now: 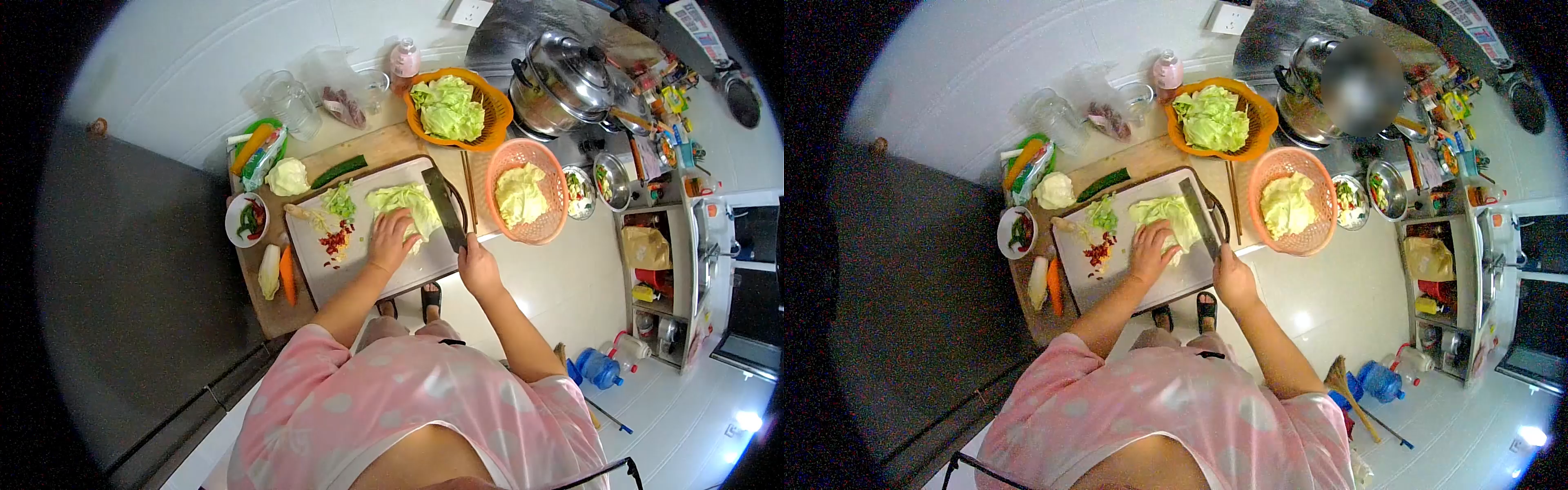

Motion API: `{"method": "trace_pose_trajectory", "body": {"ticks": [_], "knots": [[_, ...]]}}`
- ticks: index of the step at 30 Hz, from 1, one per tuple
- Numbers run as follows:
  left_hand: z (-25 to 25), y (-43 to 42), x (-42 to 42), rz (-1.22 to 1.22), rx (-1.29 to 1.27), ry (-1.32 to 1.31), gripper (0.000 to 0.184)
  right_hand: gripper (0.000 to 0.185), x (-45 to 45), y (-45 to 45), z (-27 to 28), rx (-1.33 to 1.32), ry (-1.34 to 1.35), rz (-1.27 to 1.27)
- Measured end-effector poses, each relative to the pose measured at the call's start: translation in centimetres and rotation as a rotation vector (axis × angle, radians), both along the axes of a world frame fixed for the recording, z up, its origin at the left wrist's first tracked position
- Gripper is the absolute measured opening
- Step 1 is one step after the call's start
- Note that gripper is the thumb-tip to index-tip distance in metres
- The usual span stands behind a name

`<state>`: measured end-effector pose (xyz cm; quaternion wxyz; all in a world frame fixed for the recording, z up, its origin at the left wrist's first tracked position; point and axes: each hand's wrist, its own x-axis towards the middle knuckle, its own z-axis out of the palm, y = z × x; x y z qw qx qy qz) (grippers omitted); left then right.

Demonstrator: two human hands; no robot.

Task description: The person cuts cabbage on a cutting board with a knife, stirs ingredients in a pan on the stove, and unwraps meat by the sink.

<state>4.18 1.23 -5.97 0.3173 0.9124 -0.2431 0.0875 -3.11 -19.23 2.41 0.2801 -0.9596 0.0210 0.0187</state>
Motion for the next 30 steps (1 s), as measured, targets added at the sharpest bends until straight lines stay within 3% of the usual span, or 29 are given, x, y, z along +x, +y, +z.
{"method": "trace_pose_trajectory", "body": {"ticks": [5, 24, 30], "knots": [[0.1, -0.1, -0.2, 0.040, -0.042, -0.012, 0.038, 0.023, -1.0, 2.2, 2.1, -0.016, 0.067, 0.119], [0.0, -0.1, -0.1, 0.089, -0.009, 0.070, 0.033, 0.020, -1.6, 4.1, 0.5, -0.126, 0.155, 0.082], [-0.6, 0.0, 0.1, 0.091, 0.061, 0.084, 0.037, 0.029, -1.1, 4.6, 0.2, -0.191, 0.163, 0.088]]}}
